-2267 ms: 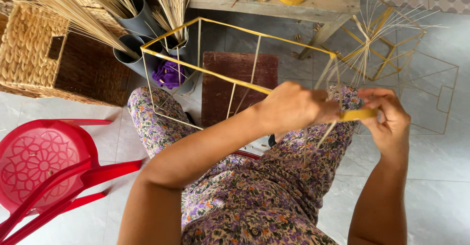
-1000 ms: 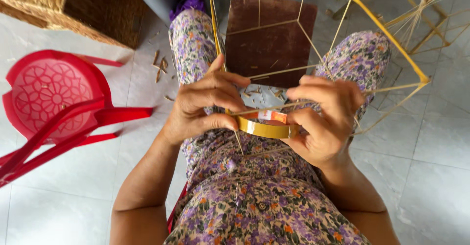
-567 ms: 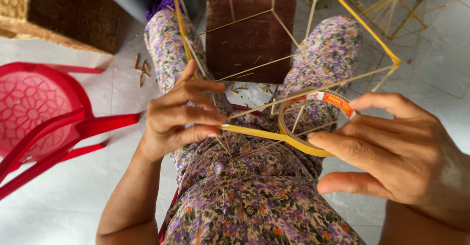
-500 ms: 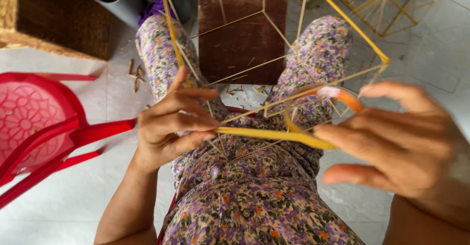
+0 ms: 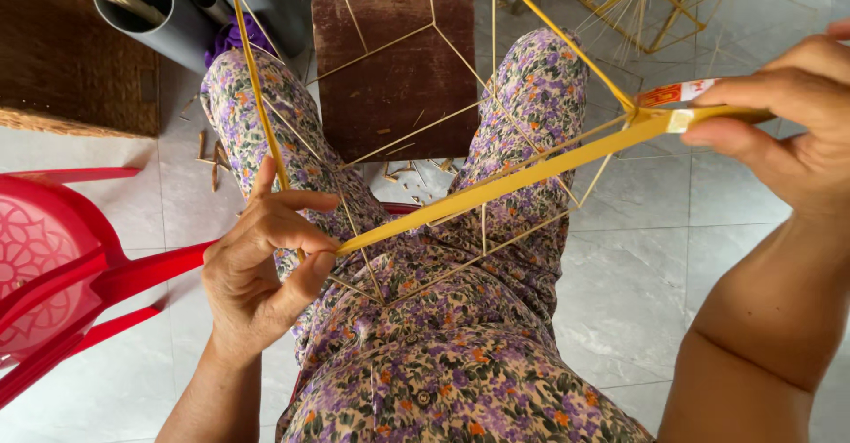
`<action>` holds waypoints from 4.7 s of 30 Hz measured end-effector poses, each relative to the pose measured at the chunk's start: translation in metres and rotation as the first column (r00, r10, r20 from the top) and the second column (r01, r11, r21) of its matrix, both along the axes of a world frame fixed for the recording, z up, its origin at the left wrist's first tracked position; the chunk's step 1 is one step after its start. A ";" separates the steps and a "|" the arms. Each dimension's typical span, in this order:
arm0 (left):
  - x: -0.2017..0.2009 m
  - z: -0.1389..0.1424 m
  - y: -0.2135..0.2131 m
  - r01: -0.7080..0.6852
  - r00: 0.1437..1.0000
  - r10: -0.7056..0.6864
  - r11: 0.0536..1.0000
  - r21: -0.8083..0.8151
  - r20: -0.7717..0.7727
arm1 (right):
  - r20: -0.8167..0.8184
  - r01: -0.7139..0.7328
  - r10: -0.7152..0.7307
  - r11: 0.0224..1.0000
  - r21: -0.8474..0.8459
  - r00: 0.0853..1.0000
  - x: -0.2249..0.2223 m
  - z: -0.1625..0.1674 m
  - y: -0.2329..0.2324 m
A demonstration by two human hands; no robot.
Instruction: The person sits on a chair with a wooden board on their lap and assembles a hexagonal lantern frame. They wrap yellow tape around the joints of a thin bamboo and wire frame, press the tape in place by hand, and use scissors to trim the tape as they work around the frame.
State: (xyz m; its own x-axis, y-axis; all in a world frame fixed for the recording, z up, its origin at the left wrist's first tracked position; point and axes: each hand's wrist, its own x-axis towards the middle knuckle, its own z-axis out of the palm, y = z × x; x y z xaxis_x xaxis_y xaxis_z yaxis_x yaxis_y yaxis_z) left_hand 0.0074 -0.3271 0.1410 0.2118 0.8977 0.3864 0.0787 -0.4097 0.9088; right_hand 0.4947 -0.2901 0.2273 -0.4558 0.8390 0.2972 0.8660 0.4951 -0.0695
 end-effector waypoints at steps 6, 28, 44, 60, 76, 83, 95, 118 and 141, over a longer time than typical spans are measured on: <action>0.006 0.005 -0.003 -0.032 0.999 0.031 0.999 -0.039 -0.024 | 0.041 0.015 -0.019 0.995 0.096 0.999 -0.018 0.002 0.004; 0.020 0.044 -0.008 -0.089 0.864 0.203 0.962 0.258 -0.461 | -0.141 -0.330 0.334 0.942 0.054 0.932 -0.117 0.000 0.012; 0.049 0.073 0.014 0.058 0.591 -0.038 0.998 -0.004 -0.806 | -0.288 -0.344 0.325 0.939 -0.017 0.901 -0.128 -0.018 0.015; 0.177 0.066 0.061 0.317 0.678 0.040 0.885 0.341 -0.734 | -0.872 -0.171 -0.086 0.967 -0.190 0.482 -0.064 -0.060 -0.022; 0.176 0.078 0.069 0.291 0.950 -0.283 0.956 0.040 -0.133 | -0.956 0.177 0.069 0.976 0.124 0.287 -0.139 -0.116 -0.031; 0.109 0.040 0.056 0.255 0.919 -0.214 0.963 -0.085 0.331 | -0.415 -0.093 0.289 0.897 0.431 0.862 -0.158 -0.022 0.013; 0.032 -0.021 0.050 0.142 0.892 0.052 0.911 -0.388 0.449 | -0.385 -0.424 0.412 0.904 0.056 0.826 -0.223 -0.021 0.053; -0.044 0.028 0.126 0.500 0.828 -0.550 0.641 -0.583 0.107 | -0.031 -0.429 0.429 0.902 -0.034 0.903 -0.224 0.053 0.062; -0.018 0.060 0.129 0.293 0.835 -0.500 0.756 -0.585 -0.228 | -0.110 -0.053 0.064 0.993 0.104 0.992 -0.094 -0.012 0.029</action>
State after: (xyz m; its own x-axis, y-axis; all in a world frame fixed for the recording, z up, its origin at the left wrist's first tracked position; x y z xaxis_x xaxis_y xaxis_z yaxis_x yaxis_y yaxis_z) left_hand -0.0108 -0.1981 0.2009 0.6198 0.7357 -0.2731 0.3681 0.0347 0.9291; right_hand 0.4004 -0.2615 0.2153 -0.4619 0.7750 0.4313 0.8247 0.5543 -0.1127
